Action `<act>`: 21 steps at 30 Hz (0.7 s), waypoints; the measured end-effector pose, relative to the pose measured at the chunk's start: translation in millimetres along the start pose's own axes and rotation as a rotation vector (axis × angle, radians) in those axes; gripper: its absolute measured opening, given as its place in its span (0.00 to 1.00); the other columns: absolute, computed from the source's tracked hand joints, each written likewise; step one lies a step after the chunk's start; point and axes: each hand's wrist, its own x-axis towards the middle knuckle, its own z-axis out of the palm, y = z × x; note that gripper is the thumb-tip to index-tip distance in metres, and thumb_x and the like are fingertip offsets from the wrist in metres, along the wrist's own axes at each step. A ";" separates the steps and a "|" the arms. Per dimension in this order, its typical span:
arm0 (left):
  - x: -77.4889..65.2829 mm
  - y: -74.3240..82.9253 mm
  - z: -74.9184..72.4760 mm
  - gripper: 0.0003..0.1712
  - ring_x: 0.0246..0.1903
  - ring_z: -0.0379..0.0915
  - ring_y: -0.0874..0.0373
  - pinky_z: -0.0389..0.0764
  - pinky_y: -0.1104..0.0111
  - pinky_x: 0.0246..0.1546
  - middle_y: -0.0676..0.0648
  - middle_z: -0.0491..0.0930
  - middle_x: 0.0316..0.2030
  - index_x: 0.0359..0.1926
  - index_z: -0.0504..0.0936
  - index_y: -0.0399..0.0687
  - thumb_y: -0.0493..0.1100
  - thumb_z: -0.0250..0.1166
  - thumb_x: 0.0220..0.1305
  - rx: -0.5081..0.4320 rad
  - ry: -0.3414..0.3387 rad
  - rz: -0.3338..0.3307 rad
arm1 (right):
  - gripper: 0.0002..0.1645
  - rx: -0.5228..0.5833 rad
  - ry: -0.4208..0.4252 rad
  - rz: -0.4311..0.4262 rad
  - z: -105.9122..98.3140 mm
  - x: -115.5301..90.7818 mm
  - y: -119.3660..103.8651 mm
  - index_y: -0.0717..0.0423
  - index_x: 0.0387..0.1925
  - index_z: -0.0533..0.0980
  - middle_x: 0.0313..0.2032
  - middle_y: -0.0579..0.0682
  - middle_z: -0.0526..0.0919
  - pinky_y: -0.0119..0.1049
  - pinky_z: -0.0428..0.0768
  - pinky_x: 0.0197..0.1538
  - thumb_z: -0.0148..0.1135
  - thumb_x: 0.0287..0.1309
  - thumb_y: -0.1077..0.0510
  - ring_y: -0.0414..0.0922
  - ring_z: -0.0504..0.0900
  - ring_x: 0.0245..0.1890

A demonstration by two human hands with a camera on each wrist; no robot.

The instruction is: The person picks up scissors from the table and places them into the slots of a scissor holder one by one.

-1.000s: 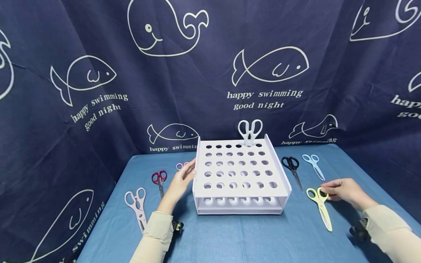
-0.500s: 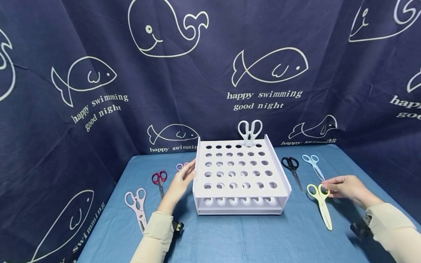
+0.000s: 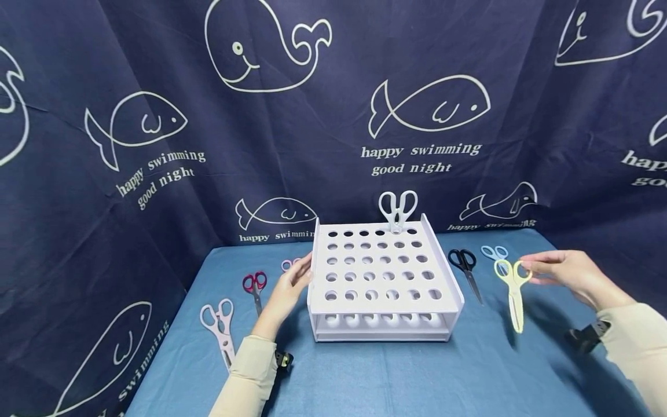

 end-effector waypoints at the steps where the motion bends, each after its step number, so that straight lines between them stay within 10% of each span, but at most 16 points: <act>1: 0.1 -0.4 -0.1 0.30 0.69 0.60 0.47 0.67 0.60 0.68 0.39 0.64 0.69 0.71 0.62 0.41 0.41 0.55 0.72 0.004 0.000 0.000 | 0.13 0.022 0.006 -0.014 -1.6 0.8 -4.7 0.42 0.31 0.86 0.29 0.35 0.87 0.35 0.88 0.37 0.63 0.61 0.63 0.34 0.85 0.30; 12: -1.1 -1.4 0.4 0.30 0.69 0.60 0.47 0.66 0.60 0.68 0.39 0.63 0.70 0.71 0.62 0.42 0.40 0.55 0.72 -0.004 0.004 -0.012 | 0.15 0.317 -0.002 -0.178 -7.7 7.5 -57.3 0.53 0.31 0.87 0.30 0.43 0.89 0.34 0.87 0.33 0.61 0.57 0.74 0.38 0.87 0.29; 21: -1.5 0.9 1.3 0.30 0.69 0.60 0.46 0.66 0.59 0.68 0.38 0.63 0.69 0.71 0.62 0.41 0.41 0.55 0.71 0.015 0.007 0.002 | 0.17 0.255 0.037 -0.203 -3.4 12.4 -82.8 0.48 0.29 0.87 0.29 0.42 0.88 0.32 0.87 0.34 0.61 0.58 0.72 0.37 0.87 0.29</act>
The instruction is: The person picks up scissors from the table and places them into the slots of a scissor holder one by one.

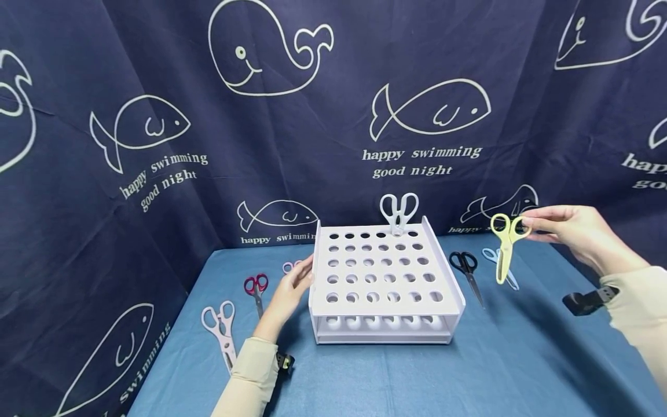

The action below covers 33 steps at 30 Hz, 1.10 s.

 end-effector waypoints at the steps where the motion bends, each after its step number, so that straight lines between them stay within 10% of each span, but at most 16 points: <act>1: 0.1 -0.3 -0.1 0.30 0.69 0.60 0.47 0.67 0.59 0.68 0.39 0.64 0.69 0.71 0.62 0.42 0.41 0.55 0.71 -0.001 0.001 -0.002 | 0.17 -0.006 0.005 0.003 1.4 1.2 -1.6 0.47 0.29 0.87 0.29 0.42 0.88 0.32 0.87 0.34 0.61 0.58 0.72 0.37 0.87 0.29; 33: 2.1 -1.1 1.0 0.29 0.69 0.60 0.47 0.67 0.62 0.68 0.37 0.63 0.69 0.71 0.62 0.39 0.38 0.55 0.72 -0.028 -0.005 0.011 | 0.10 0.006 0.029 -0.116 65.3 46.0 -53.6 0.51 0.28 0.87 0.27 0.41 0.88 0.30 0.87 0.34 0.67 0.54 0.69 0.36 0.87 0.28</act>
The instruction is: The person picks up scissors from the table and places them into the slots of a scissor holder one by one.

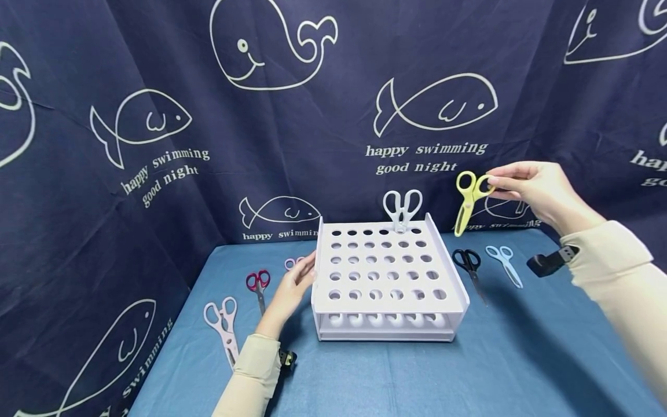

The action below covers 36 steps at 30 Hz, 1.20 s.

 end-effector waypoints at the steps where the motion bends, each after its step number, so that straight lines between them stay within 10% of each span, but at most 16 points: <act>1: 0.2 -0.1 -0.1 0.29 0.69 0.60 0.46 0.67 0.62 0.68 0.37 0.63 0.69 0.71 0.62 0.39 0.38 0.55 0.71 0.001 -0.001 0.003 | 0.10 -0.008 0.002 -0.001 3.4 1.4 -0.9 0.51 0.28 0.87 0.27 0.40 0.88 0.29 0.87 0.34 0.67 0.54 0.68 0.36 0.87 0.28; 36: 3.4 -5.5 0.5 0.29 0.69 0.60 0.47 0.68 0.63 0.67 0.38 0.63 0.70 0.71 0.61 0.39 0.38 0.54 0.72 0.010 0.007 0.016 | 0.08 0.015 -0.067 -0.049 115.1 45.0 5.7 0.55 0.28 0.84 0.27 0.42 0.87 0.32 0.87 0.37 0.66 0.54 0.70 0.38 0.86 0.30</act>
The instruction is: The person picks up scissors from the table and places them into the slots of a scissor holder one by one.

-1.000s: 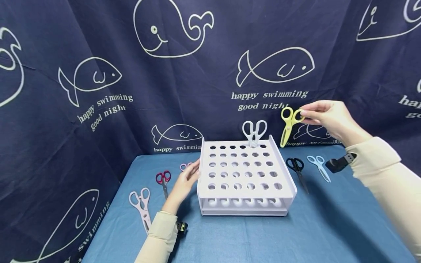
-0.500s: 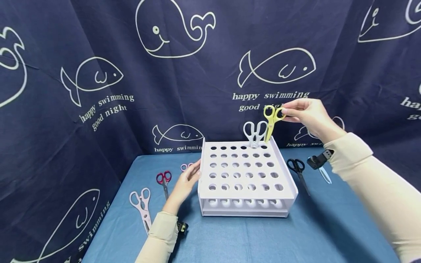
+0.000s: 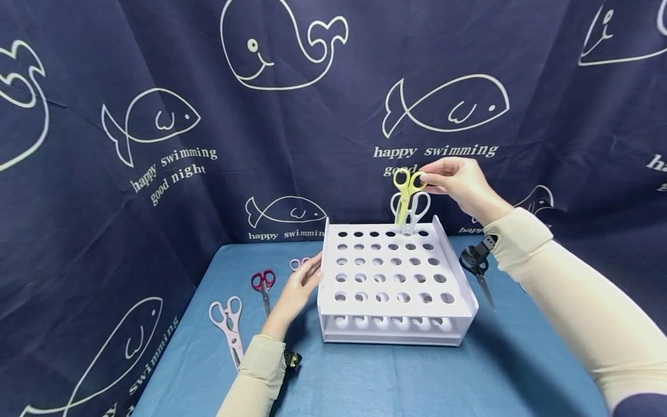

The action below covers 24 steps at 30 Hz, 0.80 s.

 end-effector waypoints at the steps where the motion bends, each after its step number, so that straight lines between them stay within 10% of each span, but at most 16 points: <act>1: -0.1 -0.2 -0.1 0.29 0.69 0.60 0.46 0.68 0.63 0.67 0.38 0.63 0.70 0.71 0.61 0.39 0.38 0.54 0.72 0.003 0.000 0.005 | 0.09 0.002 -0.002 0.000 2.6 1.2 0.9 0.54 0.28 0.84 0.27 0.42 0.87 0.32 0.87 0.37 0.66 0.54 0.70 0.38 0.86 0.30; 24: 3.6 -2.9 -1.3 0.29 0.69 0.60 0.47 0.66 0.63 0.68 0.38 0.62 0.70 0.71 0.61 0.38 0.37 0.54 0.72 0.003 -0.005 0.000 | 0.11 -0.074 -0.067 0.071 55.5 25.7 28.9 0.71 0.43 0.78 0.29 0.40 0.86 0.35 0.86 0.46 0.64 0.58 0.68 0.34 0.85 0.30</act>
